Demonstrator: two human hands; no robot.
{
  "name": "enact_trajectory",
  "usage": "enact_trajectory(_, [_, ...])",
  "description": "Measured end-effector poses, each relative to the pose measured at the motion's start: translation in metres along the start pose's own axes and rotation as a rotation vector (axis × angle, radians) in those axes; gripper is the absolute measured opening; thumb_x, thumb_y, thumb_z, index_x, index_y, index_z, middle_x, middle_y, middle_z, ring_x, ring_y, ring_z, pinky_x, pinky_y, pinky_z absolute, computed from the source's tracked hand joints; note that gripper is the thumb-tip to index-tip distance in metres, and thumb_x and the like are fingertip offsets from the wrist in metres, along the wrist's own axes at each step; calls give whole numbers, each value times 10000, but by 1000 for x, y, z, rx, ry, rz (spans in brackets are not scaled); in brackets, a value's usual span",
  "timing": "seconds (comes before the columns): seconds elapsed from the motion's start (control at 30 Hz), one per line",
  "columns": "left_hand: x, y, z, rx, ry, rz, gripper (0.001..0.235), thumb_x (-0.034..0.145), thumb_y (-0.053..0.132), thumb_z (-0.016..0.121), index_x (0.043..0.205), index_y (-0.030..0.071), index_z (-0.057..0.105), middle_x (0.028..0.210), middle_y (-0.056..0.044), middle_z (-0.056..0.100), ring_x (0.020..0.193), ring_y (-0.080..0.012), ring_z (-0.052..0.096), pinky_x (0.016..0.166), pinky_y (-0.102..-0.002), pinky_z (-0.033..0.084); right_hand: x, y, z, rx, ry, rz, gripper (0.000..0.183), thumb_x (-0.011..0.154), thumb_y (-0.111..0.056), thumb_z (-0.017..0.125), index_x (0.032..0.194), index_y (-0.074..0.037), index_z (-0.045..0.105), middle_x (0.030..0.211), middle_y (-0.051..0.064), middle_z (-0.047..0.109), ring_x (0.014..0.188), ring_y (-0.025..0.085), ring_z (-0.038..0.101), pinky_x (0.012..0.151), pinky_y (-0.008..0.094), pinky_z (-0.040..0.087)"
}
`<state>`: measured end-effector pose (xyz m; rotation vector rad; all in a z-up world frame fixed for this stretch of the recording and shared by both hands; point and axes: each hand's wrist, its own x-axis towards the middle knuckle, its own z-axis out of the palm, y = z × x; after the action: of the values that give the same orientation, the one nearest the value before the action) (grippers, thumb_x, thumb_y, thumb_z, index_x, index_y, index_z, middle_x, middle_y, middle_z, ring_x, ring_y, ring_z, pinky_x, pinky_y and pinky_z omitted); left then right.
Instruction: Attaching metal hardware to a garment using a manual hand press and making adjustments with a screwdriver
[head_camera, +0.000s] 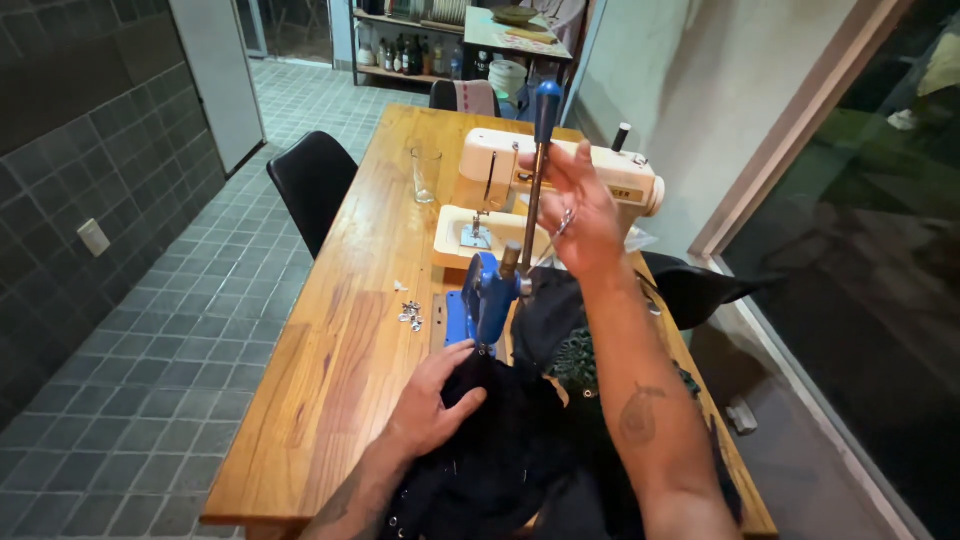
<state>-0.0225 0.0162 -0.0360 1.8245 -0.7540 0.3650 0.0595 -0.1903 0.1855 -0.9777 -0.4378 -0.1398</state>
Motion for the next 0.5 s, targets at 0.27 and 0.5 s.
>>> enact_trajectory(0.27, [0, 4, -2, 80, 22, 54, 595, 913, 321, 695, 1400, 29, 517, 1420, -185, 579, 1338, -327, 538, 1147, -423, 380, -7, 20, -3, -71, 316, 272, 732, 951, -516, 456, 1438, 30, 485, 1338, 320, 599, 440, 24, 468, 330, 112, 392])
enact_trajectory(0.5, [1, 11, -6, 80, 147, 80, 521, 955, 342, 629, 1367, 37, 538, 1391, -188, 592, 1314, -338, 556, 1126, -436, 412, -68, 24, 8, -120, 719, -169, 164, 1003, -207, 592, 1101, -89, 650, 848, -8, 562, 597, 55, 479, 430, 174, 384])
